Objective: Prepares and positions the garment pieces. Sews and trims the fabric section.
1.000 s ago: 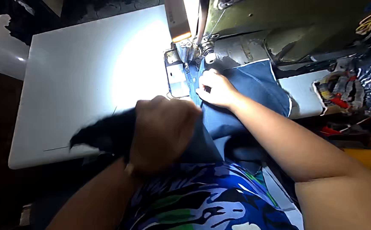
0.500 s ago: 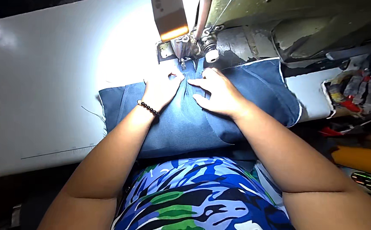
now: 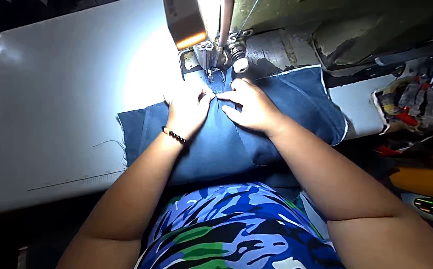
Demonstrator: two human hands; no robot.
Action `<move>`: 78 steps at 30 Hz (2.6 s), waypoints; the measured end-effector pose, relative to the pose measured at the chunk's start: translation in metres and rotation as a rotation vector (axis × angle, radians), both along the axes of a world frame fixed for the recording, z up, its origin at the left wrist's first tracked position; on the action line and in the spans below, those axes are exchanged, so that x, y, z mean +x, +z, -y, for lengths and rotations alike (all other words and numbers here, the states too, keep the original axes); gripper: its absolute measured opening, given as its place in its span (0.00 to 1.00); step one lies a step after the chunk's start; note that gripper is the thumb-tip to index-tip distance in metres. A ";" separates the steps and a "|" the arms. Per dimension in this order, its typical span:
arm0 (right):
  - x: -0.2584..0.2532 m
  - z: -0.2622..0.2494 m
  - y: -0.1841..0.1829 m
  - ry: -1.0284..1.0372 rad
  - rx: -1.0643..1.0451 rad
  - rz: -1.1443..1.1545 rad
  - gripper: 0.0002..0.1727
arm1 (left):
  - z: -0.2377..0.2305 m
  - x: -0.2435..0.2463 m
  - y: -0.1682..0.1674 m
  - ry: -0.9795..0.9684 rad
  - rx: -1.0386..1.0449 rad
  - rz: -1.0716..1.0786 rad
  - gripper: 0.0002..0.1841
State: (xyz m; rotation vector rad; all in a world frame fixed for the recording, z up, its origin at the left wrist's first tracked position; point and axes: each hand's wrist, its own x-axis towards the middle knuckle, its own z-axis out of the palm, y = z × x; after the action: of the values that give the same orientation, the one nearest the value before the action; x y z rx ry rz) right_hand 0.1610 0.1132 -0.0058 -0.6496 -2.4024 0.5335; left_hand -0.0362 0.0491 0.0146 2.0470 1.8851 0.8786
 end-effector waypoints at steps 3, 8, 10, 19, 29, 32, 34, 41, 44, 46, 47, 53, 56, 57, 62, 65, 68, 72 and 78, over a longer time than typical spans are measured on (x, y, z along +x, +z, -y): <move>0.001 0.000 0.000 -0.008 -0.009 0.003 0.19 | -0.018 -0.010 -0.010 0.011 -0.091 0.076 0.11; 0.001 -0.002 0.000 -0.002 -0.027 -0.011 0.18 | -0.023 -0.014 -0.009 -0.021 -0.117 0.059 0.10; 0.001 -0.003 0.001 -0.002 -0.030 -0.007 0.18 | -0.025 -0.015 -0.008 -0.035 -0.123 0.054 0.10; 0.002 -0.001 0.002 -0.030 -0.045 0.006 0.19 | -0.031 -0.016 -0.006 -0.041 -0.148 0.029 0.10; 0.000 -0.001 0.001 -0.034 -0.032 -0.002 0.19 | -0.018 -0.007 -0.010 -0.035 0.057 -0.193 0.11; 0.000 0.000 0.001 -0.035 -0.027 0.002 0.19 | -0.011 -0.002 -0.006 -0.119 0.118 -0.435 0.13; 0.002 0.002 0.001 -0.032 -0.019 -0.053 0.17 | -0.005 0.002 -0.001 -0.184 0.123 -0.523 0.11; 0.005 0.001 -0.002 0.020 0.059 -0.265 0.11 | 0.011 0.007 -0.001 -0.284 0.069 -0.532 0.16; 0.005 0.001 -0.003 0.021 0.089 -0.227 0.12 | 0.010 0.005 -0.001 -0.287 0.035 -0.485 0.18; 0.005 0.003 -0.004 0.016 0.101 -0.224 0.12 | 0.012 0.006 -0.002 -0.275 0.006 -0.499 0.21; 0.005 0.004 -0.004 0.014 0.110 -0.222 0.12 | 0.012 0.007 -0.002 -0.271 0.001 -0.498 0.22; 0.005 0.007 -0.001 -0.025 0.102 -0.188 0.14 | 0.022 0.014 0.002 -0.252 -0.094 -0.474 0.24; 0.005 0.007 0.001 -0.028 0.090 -0.158 0.16 | 0.030 0.020 -0.001 -0.208 -0.158 -0.502 0.29; 0.005 0.007 0.001 -0.029 0.081 -0.148 0.16 | 0.032 0.021 -0.004 -0.193 -0.161 -0.505 0.30; 0.005 0.006 0.003 -0.026 0.063 -0.099 0.16 | 0.035 0.018 -0.014 -0.188 -0.113 -0.392 0.30; 0.006 0.007 0.003 -0.035 0.058 -0.055 0.16 | 0.034 0.014 -0.014 -0.210 -0.135 -0.352 0.29; 0.005 0.008 0.002 -0.033 0.086 -0.032 0.17 | 0.033 0.013 -0.012 -0.217 -0.159 -0.346 0.29; 0.005 0.009 0.002 -0.031 0.120 -0.013 0.18 | 0.034 0.013 -0.013 -0.209 -0.147 -0.350 0.30; 0.004 0.010 0.002 -0.031 0.136 -0.002 0.20 | 0.034 0.014 -0.013 -0.200 -0.151 -0.381 0.31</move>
State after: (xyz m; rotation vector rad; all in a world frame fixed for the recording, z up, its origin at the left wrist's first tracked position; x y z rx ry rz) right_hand 0.1651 0.1034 -0.0037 -0.6251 -2.3988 0.3538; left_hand -0.0223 0.0154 0.0013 2.3803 1.8055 0.3040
